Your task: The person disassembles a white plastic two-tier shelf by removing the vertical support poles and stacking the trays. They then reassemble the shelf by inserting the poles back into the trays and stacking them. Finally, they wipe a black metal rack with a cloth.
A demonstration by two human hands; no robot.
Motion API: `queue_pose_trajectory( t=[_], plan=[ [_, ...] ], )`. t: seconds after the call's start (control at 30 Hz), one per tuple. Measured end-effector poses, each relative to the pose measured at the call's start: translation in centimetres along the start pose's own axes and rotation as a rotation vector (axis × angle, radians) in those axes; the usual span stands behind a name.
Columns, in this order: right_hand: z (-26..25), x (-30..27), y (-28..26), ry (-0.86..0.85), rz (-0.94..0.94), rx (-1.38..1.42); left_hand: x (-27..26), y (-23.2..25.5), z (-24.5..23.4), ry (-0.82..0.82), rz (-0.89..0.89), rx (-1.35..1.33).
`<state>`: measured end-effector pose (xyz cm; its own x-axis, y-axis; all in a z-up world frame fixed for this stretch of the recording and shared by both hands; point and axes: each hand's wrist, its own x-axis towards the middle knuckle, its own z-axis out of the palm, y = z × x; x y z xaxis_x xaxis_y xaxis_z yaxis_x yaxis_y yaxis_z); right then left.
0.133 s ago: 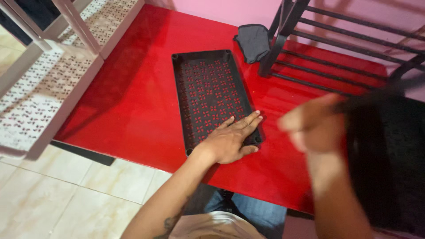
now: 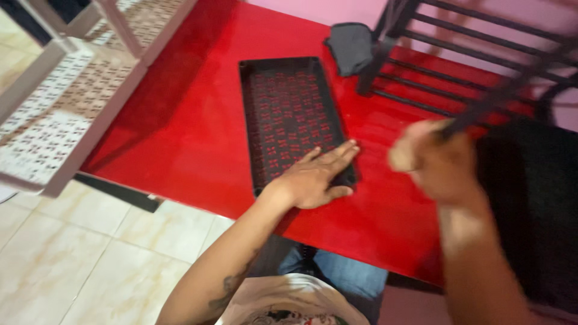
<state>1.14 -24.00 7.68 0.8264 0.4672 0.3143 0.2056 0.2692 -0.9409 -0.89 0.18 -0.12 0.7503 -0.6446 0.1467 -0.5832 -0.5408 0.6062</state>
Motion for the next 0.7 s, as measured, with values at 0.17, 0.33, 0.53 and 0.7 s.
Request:
queue_pose_trajectory(
  t=[0.17,0.33,0.53,0.7],
  plan=[
    [2.1,-0.4,1.8,0.093,0.200,0.038,1.0,2.1,-0.7,0.138,-0.048,0.117],
    [2.9,-1.7,2.0,0.368,0.165,-0.073,2.7,5.4,-1.7,0.337,-0.005,0.323],
    [2.1,-7.1,-2.7,0.566,0.145,-0.782,5.8,10.7,-0.1,0.477,0.122,0.214],
    [2.3,-12.9,-8.1,0.771,0.120,-1.135,8.5,15.5,2.5,0.374,0.244,0.096]
  ],
)
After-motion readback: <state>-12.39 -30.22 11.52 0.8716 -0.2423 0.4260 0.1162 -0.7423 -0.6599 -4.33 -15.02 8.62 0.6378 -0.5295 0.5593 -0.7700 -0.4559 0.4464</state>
